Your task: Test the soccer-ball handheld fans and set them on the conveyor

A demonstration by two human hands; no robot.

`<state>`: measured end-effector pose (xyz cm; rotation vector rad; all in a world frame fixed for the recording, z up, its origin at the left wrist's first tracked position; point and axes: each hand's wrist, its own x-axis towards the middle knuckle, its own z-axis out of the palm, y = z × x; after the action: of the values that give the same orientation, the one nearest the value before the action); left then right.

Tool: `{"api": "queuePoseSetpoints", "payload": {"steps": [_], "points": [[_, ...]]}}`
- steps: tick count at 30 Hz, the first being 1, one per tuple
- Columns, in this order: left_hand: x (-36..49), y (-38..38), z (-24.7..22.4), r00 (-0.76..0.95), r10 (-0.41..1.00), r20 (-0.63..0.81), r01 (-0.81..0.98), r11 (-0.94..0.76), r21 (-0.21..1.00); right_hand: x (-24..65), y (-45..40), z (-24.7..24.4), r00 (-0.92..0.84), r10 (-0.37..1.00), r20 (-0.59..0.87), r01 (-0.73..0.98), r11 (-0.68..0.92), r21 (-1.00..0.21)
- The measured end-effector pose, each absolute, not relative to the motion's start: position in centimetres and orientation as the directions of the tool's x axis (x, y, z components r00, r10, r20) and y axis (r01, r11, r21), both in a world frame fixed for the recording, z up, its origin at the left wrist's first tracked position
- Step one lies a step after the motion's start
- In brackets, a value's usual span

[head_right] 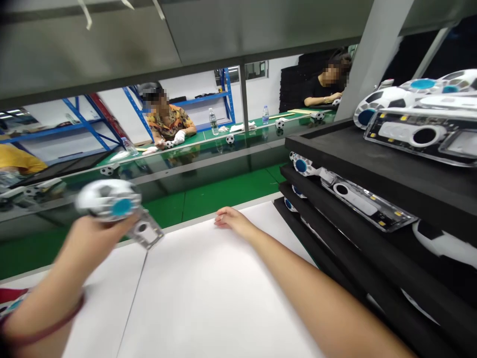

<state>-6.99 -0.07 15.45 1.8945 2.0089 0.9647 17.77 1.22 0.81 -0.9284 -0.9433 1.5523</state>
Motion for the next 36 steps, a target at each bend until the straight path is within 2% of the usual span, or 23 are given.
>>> {"api": "queuePoseSetpoints", "payload": {"steps": [2, 4, 9, 11, 16, 21, 25, 30, 33, 36], "points": [[-6.2, 2.6, 14.5, -0.081, 0.969, 0.235, 0.838, -0.062, 0.543, 17.7, 1.4, 0.6, -0.16, 0.984, -0.079, -0.347, -0.131, -0.929], [-5.6, 5.9, 13.2, -0.076, 0.976, 0.206, 0.832, -0.052, 0.553, 17.6, 1.5, 0.4, -0.162, 0.985, -0.068, -0.315, -0.116, -0.942], [-8.5, 11.8, 11.4, -0.191, 0.949, 0.252, 0.774, -0.012, 0.633, 17.0, 1.2, 0.3, -0.174, 0.984, -0.026, -0.217, -0.064, -0.974], [-11.0, 12.7, 11.2, -0.23, 0.934, 0.274, 0.801, 0.022, 0.598, 16.7, 1.0, 0.4, -0.185, 0.983, -0.01, -0.18, -0.044, -0.983], [-17.8, 12.7, 9.5, -0.315, 0.909, 0.273, 0.889, 0.182, 0.421, 16.3, 0.5, 0.6, -0.206, 0.978, 0.012, -0.105, -0.01, -0.994], [-22.7, 12.1, 6.8, -0.518, 0.841, 0.158, 0.818, 0.432, 0.38, 16.4, 0.4, 0.4, -0.227, 0.974, 0.014, 0.023, 0.019, -1.0], [-24.0, 12.5, 6.1, -0.539, 0.839, -0.072, 0.727, 0.506, 0.464, 16.3, 0.5, 0.3, -0.227, 0.974, 0.011, 0.04, 0.021, -0.999], [-21.1, 12.5, 5.8, -0.389, 0.858, -0.335, 0.506, 0.503, 0.701, 16.2, 0.6, 0.1, -0.221, 0.975, 0.001, 0.05, 0.013, -0.999], [-17.0, 11.0, 5.9, -0.249, 0.898, -0.364, 0.261, 0.424, 0.868, 16.3, 0.6, -0.1, -0.213, 0.977, 0.029, 0.078, 0.047, -0.996], [-12.0, 7.6, 6.1, -0.094, 0.941, -0.326, -0.001, 0.328, 0.945, 16.2, 0.3, -0.2, -0.214, 0.973, 0.086, 0.132, 0.116, -0.984]]}}
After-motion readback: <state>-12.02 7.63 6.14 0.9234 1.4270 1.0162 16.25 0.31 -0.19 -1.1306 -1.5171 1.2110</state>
